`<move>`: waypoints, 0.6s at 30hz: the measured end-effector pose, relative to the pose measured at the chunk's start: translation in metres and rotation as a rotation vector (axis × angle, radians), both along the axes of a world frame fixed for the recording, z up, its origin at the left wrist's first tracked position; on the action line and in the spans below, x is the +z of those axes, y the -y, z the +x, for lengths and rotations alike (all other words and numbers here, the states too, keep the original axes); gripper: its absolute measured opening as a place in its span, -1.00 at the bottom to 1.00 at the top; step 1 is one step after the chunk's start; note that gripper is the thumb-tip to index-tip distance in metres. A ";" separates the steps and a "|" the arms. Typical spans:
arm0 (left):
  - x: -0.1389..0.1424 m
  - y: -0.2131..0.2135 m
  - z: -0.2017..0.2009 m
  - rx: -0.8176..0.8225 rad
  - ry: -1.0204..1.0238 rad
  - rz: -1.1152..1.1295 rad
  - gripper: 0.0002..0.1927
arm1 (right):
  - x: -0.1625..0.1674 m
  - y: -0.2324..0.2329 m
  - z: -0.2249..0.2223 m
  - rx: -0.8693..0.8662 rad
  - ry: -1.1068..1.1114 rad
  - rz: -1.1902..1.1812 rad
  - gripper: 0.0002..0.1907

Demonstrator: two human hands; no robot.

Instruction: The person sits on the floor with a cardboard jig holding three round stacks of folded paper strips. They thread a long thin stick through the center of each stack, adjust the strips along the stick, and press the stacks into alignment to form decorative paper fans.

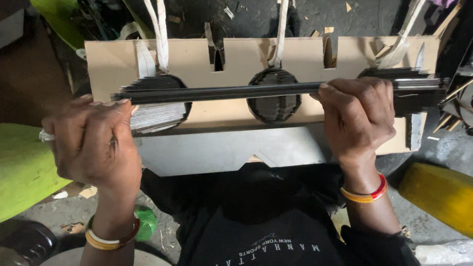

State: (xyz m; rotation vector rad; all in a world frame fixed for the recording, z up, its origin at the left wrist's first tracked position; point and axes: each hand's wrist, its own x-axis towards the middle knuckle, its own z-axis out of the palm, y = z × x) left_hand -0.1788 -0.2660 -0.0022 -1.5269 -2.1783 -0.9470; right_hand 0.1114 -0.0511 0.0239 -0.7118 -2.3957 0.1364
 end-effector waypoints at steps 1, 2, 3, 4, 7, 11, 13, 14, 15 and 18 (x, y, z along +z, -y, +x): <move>0.000 0.000 0.000 -0.005 -0.019 0.000 -0.87 | -0.001 0.000 0.001 -0.021 -0.003 -0.030 -0.81; -0.002 -0.001 0.000 -0.011 -0.038 -0.001 -0.88 | -0.002 0.001 0.002 -0.040 -0.009 -0.060 -0.81; -0.003 -0.001 0.000 -0.006 -0.090 -0.014 -0.88 | -0.003 0.001 0.003 -0.042 -0.012 -0.047 -0.81; -0.004 -0.002 0.000 0.000 -0.143 -0.026 -0.87 | -0.004 0.001 0.004 -0.042 -0.015 -0.034 -0.80; -0.005 -0.005 0.002 0.010 -0.170 -0.033 -0.91 | -0.004 0.003 0.008 -0.063 -0.006 -0.017 -0.79; -0.010 -0.014 0.005 -0.022 -0.194 0.023 -0.92 | -0.009 0.003 0.012 -0.071 -0.009 -0.013 -0.76; -0.011 -0.015 0.008 -0.012 -0.179 0.028 -0.93 | -0.011 0.001 0.014 -0.077 0.003 -0.002 -0.77; -0.011 -0.015 0.010 -0.017 -0.195 -0.009 -0.95 | -0.011 0.000 0.015 -0.083 0.017 0.003 -0.77; -0.009 -0.012 0.012 -0.019 -0.208 -0.049 -0.93 | -0.012 0.000 0.016 -0.089 0.014 -0.010 -0.76; -0.009 -0.011 0.014 -0.035 -0.207 -0.061 -0.92 | -0.014 -0.001 0.016 -0.097 -0.004 -0.025 -0.75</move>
